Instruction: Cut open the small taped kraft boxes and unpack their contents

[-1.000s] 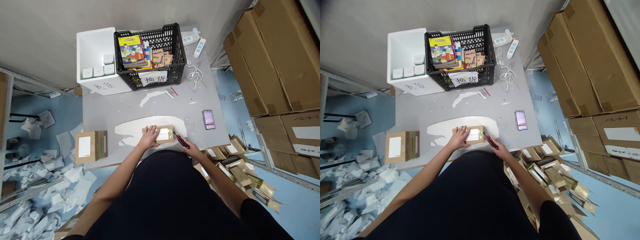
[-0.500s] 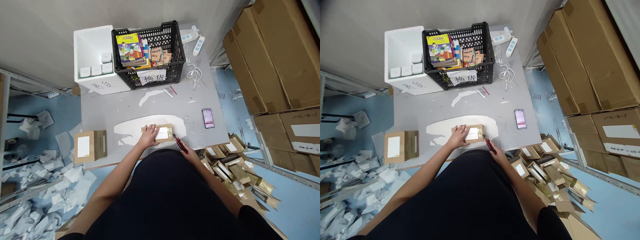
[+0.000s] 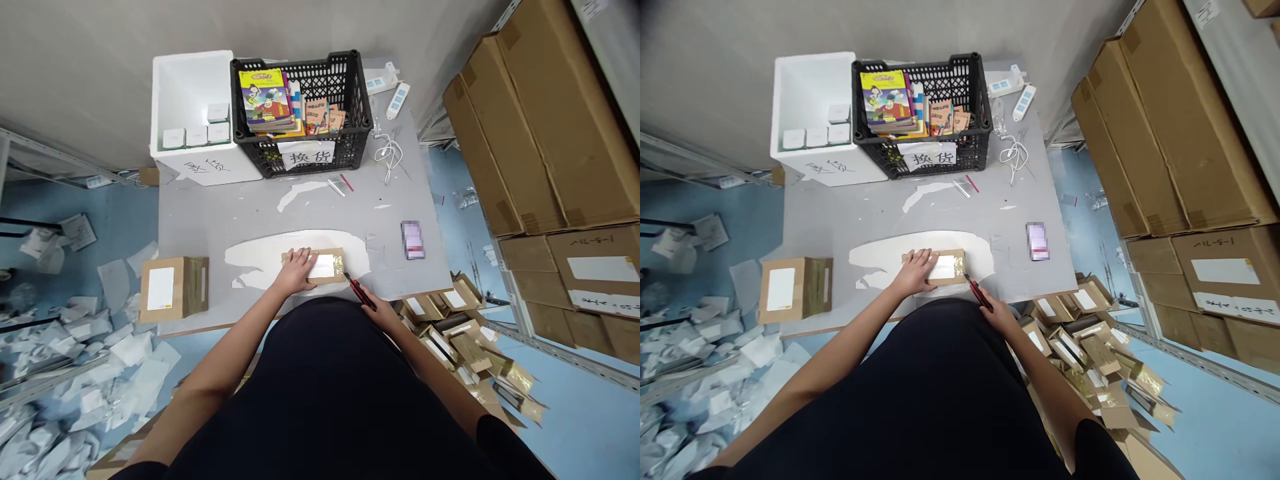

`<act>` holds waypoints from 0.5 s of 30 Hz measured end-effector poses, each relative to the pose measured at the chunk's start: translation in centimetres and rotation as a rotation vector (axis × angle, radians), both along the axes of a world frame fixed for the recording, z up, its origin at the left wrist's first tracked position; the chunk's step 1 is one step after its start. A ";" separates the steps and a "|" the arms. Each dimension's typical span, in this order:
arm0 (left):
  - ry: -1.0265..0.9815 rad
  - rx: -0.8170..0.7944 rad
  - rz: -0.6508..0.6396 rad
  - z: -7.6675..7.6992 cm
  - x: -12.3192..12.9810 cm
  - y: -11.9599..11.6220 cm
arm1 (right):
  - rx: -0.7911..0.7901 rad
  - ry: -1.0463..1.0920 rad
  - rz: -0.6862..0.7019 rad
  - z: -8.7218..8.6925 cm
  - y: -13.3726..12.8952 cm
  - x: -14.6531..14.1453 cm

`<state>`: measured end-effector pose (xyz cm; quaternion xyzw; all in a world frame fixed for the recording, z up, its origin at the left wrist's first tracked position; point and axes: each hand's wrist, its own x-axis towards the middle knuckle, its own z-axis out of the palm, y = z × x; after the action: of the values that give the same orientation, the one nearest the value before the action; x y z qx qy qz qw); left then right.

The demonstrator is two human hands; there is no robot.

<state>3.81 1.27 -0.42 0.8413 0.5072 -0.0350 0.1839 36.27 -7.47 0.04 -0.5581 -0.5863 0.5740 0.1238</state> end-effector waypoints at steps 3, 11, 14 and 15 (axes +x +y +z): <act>-0.015 0.016 -0.007 -0.1 -0.1 -0.2 | 0.005 -0.001 0.005 0.3 -0.1 0.1; -0.009 -0.003 -0.015 0.0 -0.3 0.0 | -0.014 -0.042 -0.144 0.8 -0.7 0.3; -0.027 -0.009 -0.018 -0.1 -0.5 -0.1 | -0.034 -0.084 -0.360 -0.3 -0.1 0.9; -0.036 -0.011 -0.017 -0.1 -0.6 -0.2 | -0.021 -0.095 -0.415 -0.9 0.4 1.0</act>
<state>3.21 1.04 -0.56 0.8449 0.4966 -0.0240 0.1975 37.32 -7.11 -0.86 -0.6945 -0.4578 0.5155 0.2058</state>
